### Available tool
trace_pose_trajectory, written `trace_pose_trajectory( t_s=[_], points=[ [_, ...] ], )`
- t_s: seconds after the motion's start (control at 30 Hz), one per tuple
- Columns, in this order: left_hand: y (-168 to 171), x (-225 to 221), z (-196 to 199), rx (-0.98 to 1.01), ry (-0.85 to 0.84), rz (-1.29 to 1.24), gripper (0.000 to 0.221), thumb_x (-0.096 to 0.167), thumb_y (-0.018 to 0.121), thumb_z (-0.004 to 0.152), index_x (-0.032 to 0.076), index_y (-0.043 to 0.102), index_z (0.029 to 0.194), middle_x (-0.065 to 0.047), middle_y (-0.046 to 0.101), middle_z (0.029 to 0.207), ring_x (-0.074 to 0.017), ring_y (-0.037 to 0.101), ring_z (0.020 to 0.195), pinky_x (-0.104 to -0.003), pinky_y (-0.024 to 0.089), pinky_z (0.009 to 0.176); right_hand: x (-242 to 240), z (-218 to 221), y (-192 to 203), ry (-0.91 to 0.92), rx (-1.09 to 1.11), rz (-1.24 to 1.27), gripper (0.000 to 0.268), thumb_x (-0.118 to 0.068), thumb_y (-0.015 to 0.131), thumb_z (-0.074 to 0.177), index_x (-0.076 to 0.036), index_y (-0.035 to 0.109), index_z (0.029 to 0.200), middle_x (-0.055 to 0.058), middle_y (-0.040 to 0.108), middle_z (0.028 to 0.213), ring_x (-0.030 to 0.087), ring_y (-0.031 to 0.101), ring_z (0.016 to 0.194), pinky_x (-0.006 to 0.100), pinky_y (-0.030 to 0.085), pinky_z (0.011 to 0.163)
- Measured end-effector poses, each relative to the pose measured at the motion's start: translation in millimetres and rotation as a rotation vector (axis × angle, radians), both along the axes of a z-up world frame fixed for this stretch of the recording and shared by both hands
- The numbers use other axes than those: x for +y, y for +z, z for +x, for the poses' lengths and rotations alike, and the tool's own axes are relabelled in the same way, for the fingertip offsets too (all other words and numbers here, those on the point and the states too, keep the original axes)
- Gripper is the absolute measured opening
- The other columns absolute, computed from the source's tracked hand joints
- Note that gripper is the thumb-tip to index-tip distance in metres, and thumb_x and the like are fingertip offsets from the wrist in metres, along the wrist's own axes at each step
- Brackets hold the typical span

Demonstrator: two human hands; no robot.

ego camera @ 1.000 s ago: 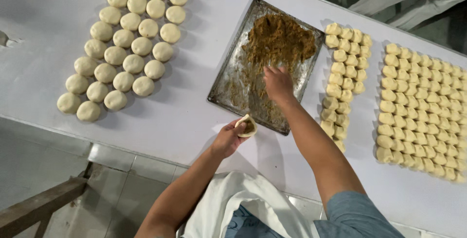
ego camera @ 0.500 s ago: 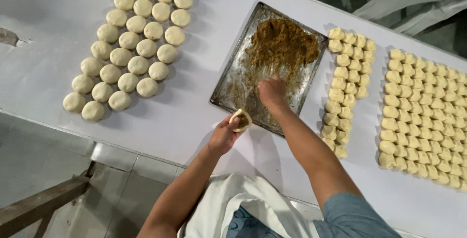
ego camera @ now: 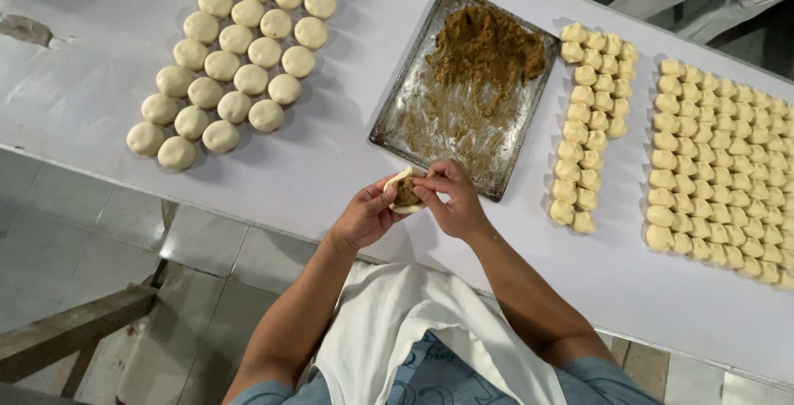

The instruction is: The person picks up a piece of dough from a tray, places a small amount of filling inside, and folds the dough over to seal it before placing it back on the table.

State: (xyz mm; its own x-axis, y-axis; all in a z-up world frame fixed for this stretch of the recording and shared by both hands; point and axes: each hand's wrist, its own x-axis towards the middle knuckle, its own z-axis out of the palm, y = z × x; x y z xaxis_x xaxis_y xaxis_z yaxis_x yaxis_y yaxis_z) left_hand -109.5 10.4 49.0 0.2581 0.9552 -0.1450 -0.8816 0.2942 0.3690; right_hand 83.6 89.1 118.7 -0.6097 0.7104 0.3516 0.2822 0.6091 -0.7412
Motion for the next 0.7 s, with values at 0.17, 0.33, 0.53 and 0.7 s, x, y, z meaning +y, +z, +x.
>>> trace_pose_trajectory(
  t_s=[0.17,0.33,0.53,0.7],
  points=[
    [-6,-17,3,-0.107,0.060,-0.004,0.045,0.022,0.056,0.108,-0.003,0.050,0.145,-0.015,0.065,0.134,-0.0257,0.066,0.121,-0.040,0.055,0.108,-19,3,24,0.046,-0.149,0.203,0.022,-0.024,0.075,0.093,-0.010,0.079,0.109,0.004,0.062,0.111,0.023,0.056,0.102,0.039,0.044,0.093],
    [-12,-25,7,-0.173,0.075,0.003,0.046,0.024,0.057,0.107,-0.003,0.051,0.144,-0.016,0.065,0.133,-0.0260,0.067,0.121,-0.040,0.055,0.108,-16,18,33,0.125,-0.147,0.485,0.022,-0.034,0.080,0.087,-0.019,0.078,0.103,0.002,0.064,0.114,0.025,0.057,0.106,0.043,0.044,0.094],
    [-2,-20,6,-0.010,0.023,-0.029,0.044,0.019,0.066,0.101,0.000,0.056,0.138,-0.013,0.066,0.130,-0.0263,0.067,0.119,-0.042,0.057,0.105,-1,23,0,-0.010,0.154,-0.521,0.040,-0.028,0.084,0.083,-0.018,0.069,0.118,-0.003,0.065,0.114,0.014,0.060,0.111,0.032,0.053,0.094],
    [4,-16,4,0.279,0.015,-0.047,0.044,0.015,0.072,0.096,-0.001,0.060,0.135,-0.013,0.068,0.126,-0.0254,0.069,0.113,-0.039,0.059,0.100,7,23,-36,0.036,0.203,-1.091,0.040,-0.015,0.079,0.089,-0.001,0.068,0.125,0.006,0.072,0.114,0.014,0.067,0.103,0.028,0.058,0.090]
  ],
)
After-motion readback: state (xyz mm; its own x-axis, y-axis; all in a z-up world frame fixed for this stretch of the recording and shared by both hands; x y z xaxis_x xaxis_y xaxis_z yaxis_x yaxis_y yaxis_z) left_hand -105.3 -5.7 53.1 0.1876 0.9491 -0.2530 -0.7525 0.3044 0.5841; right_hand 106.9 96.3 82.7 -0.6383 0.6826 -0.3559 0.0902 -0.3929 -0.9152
